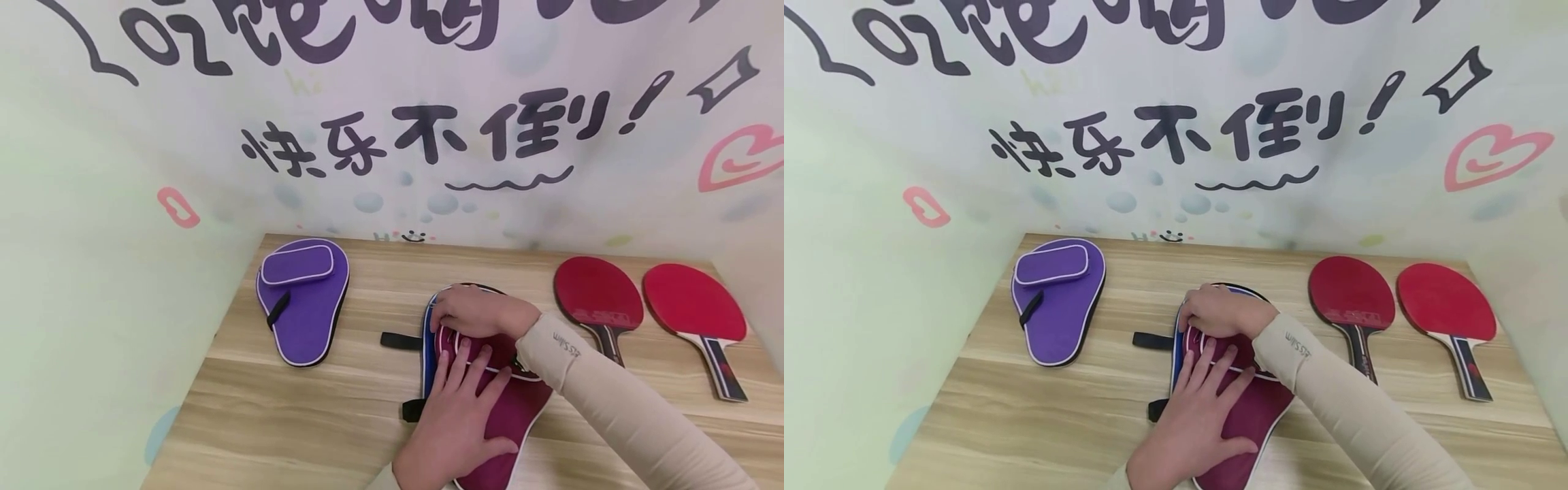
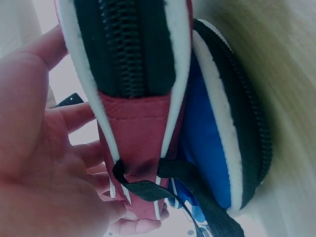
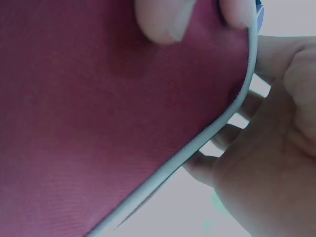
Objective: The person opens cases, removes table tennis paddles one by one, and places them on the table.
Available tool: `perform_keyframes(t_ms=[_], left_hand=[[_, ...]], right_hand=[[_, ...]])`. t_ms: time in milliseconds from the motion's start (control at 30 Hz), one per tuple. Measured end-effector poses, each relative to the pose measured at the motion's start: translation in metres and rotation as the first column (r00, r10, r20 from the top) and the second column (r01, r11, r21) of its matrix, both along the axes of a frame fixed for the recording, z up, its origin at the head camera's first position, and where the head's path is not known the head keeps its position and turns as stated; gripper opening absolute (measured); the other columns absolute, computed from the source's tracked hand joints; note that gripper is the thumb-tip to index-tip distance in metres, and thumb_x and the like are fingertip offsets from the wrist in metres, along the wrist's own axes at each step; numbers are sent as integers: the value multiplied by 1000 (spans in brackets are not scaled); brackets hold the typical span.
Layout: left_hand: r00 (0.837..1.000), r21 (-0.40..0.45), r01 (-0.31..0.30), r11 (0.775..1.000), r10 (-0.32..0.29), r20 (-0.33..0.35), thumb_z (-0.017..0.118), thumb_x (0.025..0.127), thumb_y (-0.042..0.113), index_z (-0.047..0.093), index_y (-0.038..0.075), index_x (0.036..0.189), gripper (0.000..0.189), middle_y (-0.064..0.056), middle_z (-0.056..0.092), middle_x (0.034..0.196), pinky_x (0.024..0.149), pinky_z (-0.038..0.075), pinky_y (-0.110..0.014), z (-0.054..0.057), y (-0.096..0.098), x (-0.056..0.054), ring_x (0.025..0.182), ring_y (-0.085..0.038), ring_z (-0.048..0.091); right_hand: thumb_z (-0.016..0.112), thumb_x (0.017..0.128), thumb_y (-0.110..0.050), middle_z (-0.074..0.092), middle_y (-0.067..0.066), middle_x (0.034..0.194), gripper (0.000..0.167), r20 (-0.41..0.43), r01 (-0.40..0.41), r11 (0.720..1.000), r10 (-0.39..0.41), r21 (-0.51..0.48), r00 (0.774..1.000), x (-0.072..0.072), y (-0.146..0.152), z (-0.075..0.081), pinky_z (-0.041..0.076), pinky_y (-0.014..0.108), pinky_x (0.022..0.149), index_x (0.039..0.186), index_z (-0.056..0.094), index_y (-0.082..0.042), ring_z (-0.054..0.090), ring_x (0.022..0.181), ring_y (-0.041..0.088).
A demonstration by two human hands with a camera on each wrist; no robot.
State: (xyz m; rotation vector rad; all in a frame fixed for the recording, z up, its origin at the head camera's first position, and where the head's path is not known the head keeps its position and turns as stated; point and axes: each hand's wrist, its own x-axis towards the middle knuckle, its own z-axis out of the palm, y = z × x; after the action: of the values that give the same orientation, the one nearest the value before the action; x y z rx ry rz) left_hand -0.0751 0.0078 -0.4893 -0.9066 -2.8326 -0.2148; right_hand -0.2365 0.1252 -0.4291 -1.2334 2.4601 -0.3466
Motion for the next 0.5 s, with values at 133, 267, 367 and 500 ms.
perform_keyframes(t_ms=[133,267,367,500], left_hand=[[1000,0,-3,1000,3,7,63,76,83,45,33,153,95,-4,33,166,123,31,-55,0,0,1,160,-33,16],[1000,-3,-2,1000,2,25,62,77,83,43,34,154,94,-3,31,167,124,30,-55,-1,0,0,161,-32,14],[1000,-6,-6,1000,6,27,62,76,83,42,34,154,94,-2,31,167,123,30,-55,-1,0,0,160,-32,16],[999,-11,-11,1000,11,32,63,77,83,41,35,155,94,-2,30,168,123,30,-55,-2,1,0,160,-32,15]], right_hand=[[57,100,-6,72,-2,109,25,-60,-20,1000,22,23,998,3,-2,-1,51,46,102,104,79,-17,63,113,24],[57,99,-7,74,1,109,26,-146,-6,997,18,80,989,7,-7,1,54,44,99,104,80,-17,65,108,25],[57,98,-4,74,1,106,26,-208,-3,995,25,104,978,9,-10,1,55,43,97,102,80,-15,66,103,24],[57,96,1,72,2,102,24,-244,15,994,13,111,970,9,-12,-1,55,42,92,102,76,-11,63,95,22]])
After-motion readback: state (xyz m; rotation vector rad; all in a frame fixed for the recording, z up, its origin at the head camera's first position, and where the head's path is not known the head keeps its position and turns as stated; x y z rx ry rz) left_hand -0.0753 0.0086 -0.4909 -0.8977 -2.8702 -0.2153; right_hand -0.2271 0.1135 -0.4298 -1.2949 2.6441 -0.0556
